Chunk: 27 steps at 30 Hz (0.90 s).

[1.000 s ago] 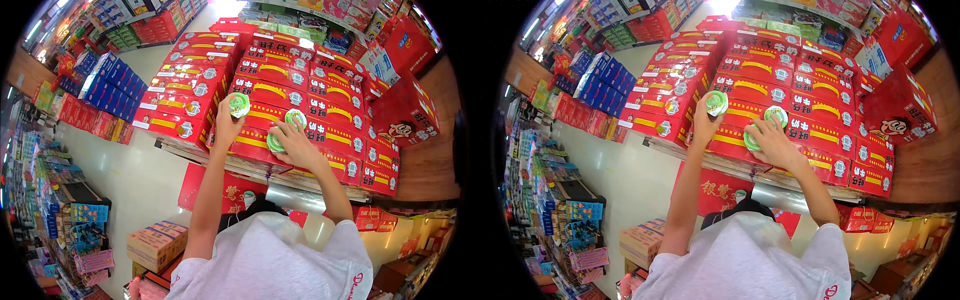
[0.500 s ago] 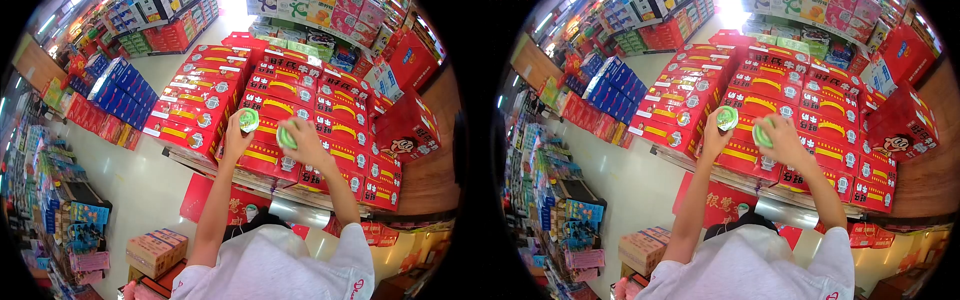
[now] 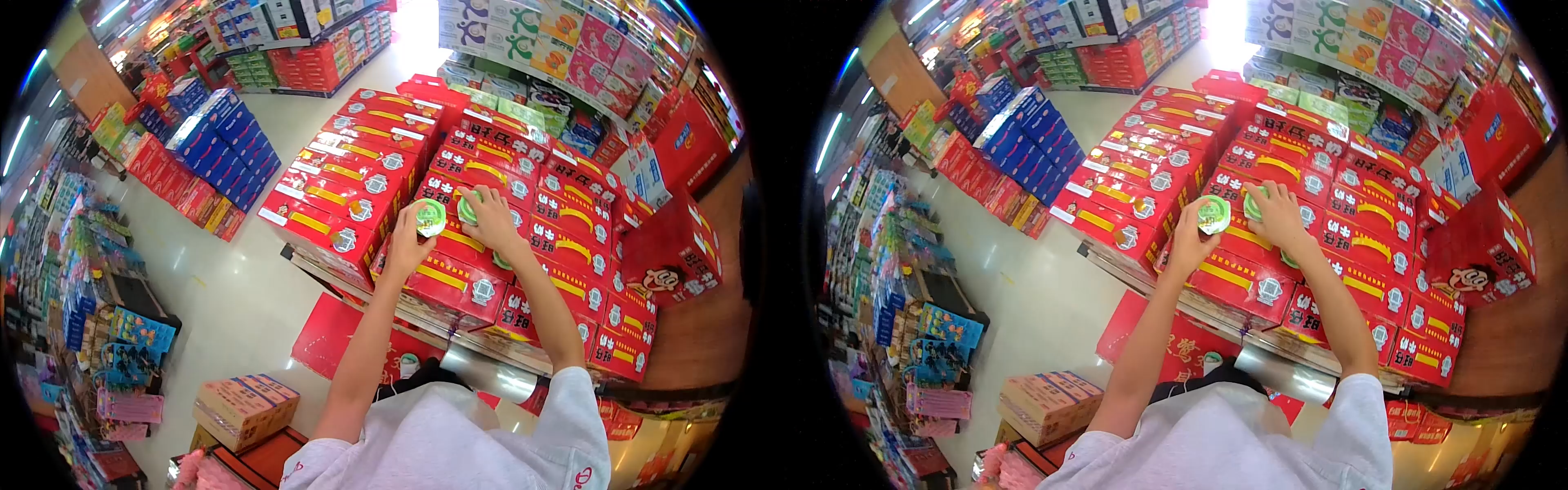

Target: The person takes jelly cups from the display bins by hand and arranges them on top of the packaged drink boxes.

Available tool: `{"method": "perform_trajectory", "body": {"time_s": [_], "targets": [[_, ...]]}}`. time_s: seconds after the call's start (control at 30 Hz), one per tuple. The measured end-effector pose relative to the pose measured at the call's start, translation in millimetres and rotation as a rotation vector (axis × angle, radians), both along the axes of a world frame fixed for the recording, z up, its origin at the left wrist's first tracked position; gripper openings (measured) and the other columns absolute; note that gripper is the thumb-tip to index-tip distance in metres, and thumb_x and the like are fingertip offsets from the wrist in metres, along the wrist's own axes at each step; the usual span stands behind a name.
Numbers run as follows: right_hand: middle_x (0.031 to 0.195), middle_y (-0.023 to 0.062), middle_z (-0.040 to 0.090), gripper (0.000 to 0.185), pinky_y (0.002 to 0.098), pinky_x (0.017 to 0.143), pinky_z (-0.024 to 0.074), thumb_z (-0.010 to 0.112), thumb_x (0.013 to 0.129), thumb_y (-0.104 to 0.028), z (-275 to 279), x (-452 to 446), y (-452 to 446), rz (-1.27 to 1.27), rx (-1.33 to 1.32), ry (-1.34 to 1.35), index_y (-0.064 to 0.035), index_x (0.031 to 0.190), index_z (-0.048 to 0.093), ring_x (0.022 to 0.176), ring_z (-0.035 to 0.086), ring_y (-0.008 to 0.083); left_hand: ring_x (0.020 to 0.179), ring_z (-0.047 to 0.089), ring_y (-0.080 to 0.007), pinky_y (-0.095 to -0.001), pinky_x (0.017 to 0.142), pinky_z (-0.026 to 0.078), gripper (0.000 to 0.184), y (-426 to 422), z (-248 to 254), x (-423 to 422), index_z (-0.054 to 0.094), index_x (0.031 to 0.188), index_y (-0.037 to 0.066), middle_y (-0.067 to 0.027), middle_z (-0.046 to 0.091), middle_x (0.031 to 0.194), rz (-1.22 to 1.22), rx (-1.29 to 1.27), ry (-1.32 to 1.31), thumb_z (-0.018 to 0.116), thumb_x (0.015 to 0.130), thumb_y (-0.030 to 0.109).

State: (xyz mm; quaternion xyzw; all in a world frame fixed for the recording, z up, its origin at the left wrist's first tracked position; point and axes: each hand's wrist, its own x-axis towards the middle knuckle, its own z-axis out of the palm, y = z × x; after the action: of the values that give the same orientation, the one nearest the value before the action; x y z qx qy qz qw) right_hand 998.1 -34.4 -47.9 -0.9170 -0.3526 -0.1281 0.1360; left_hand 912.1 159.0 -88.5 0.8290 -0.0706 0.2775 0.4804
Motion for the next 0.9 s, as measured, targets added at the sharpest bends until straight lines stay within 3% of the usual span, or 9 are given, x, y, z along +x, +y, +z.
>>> {"method": "perform_trajectory", "body": {"time_s": [0.17,0.27,0.67,0.9], "targets": [[0.124,0.0160,0.049,0.076,0.0468,0.091,0.0433,0.078,0.066,-0.022,-9.2,-0.7,7.5,-0.057,0.091,-0.068,-0.0153,0.134,0.045,0.110,0.050,0.0343,0.115,0.051,-0.0363,-0.0405,0.100,0.041,0.070,3.0,-5.1,7.2,0.043,0.128,0.002,-0.0199,0.051,0.123,0.008,0.049,-0.114,0.075,0.066,0.002],[0.130,0.0146,0.045,0.080,0.0471,0.092,0.0424,0.079,0.063,-0.020,-12.7,-5.7,9.5,-0.113,0.060,0.008,-0.0155,0.135,0.045,0.113,0.048,0.0346,0.128,0.044,-0.0364,-0.0396,0.104,0.038,0.091,-0.5,-13.9,0.7,0.024,0.143,0.000,-0.0231,0.043,0.136,0.037,-0.018,0.082,0.077,0.069,0.005],[0.135,0.0178,0.041,0.084,0.0456,0.101,0.0361,0.080,0.062,-0.019,-20.2,-7.5,11.5,-0.185,0.146,-0.028,-0.0110,0.136,0.041,0.121,0.044,0.0352,0.126,0.044,-0.0384,-0.0409,0.103,0.038,0.093,-2.2,-5.5,-2.1,0.018,0.144,-0.003,-0.0272,0.043,0.135,0.066,-0.014,0.114,0.077,0.073,0.009],[0.137,0.0187,0.040,0.088,0.0514,0.113,0.0211,0.083,0.063,-0.029,11.1,-40.7,-4.3,-0.142,0.292,-0.069,-0.0057,0.136,0.039,0.127,0.040,0.0358,0.123,0.048,-0.0377,-0.0405,0.101,0.040,0.095,-2.8,-7.1,-2.2,0.016,0.145,-0.003,-0.0267,0.045,0.131,0.082,0.030,0.084,0.078,0.073,0.009]]}}
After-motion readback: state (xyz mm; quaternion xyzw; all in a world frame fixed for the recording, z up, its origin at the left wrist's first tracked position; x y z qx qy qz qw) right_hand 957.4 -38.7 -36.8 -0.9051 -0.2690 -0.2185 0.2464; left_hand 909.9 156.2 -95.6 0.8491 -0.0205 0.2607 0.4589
